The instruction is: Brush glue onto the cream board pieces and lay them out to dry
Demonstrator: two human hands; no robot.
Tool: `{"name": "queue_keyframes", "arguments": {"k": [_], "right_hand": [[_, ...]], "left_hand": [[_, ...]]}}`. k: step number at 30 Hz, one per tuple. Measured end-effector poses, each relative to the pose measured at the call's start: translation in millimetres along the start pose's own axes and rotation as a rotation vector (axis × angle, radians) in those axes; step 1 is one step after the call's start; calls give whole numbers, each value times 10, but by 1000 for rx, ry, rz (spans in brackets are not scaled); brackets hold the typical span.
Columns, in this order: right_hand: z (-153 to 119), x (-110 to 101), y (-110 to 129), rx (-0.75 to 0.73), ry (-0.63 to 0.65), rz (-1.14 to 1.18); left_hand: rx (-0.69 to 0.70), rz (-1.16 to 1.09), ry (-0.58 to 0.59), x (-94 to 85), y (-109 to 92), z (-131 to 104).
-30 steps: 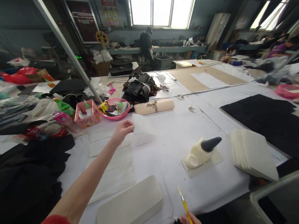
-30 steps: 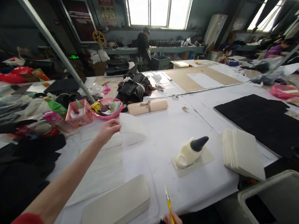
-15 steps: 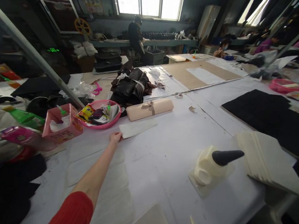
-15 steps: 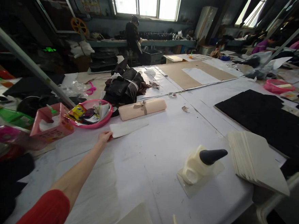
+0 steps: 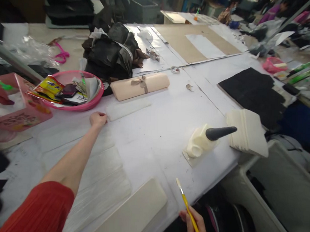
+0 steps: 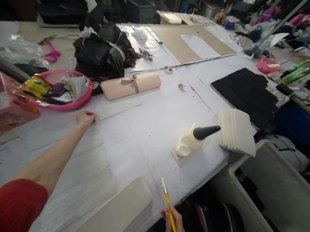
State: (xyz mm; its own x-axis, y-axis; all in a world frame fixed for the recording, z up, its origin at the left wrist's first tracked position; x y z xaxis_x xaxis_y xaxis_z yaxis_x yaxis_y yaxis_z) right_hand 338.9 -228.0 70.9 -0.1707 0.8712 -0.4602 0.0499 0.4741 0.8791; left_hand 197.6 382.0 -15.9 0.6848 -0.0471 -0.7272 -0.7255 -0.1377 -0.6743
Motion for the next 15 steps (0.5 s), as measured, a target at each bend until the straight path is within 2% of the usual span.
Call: {"name": "queue_keyframes", "arguments": {"k": [2, 4, 6, 8, 10, 13, 15], "right_hand": [[19, -5, -4, -28, 35, 15], [53, 3, -12, -63, 94, 24], [100, 9, -17, -88, 140, 30], [159, 9, -13, -93, 156, 33], [222, 11, 12, -97, 166, 36], [336, 25, 70, -107, 201, 47], [455, 18, 110, -120, 199, 63]], "left_hand": [[-33, 26, -24, -96, 20, -119], [-11, -30, -8, -224, 42, -377], [36, -139, 82, -377, 118, -802], [55, -191, 277, -532, 300, -1395], [45, -135, 399, -753, 600, -2068], [-27, -16, 471, -1092, 1181, -3030], [-137, 53, 401, -1293, 1599, -3509]]}}
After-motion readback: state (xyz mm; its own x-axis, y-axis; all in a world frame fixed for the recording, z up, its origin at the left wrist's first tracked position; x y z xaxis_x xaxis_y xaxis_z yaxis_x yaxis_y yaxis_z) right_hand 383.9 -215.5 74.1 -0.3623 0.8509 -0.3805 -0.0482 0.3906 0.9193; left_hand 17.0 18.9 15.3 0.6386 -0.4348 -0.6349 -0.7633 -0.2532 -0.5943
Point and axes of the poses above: each hand's wrist, its own z-axis towards the middle knuckle, its own x-axis out of the palm, y = z × x, the point moved 6 cm from there along z, towards the middle knuckle, and after that the axes turned 7 degrees about -y, right-handed, at the moved point
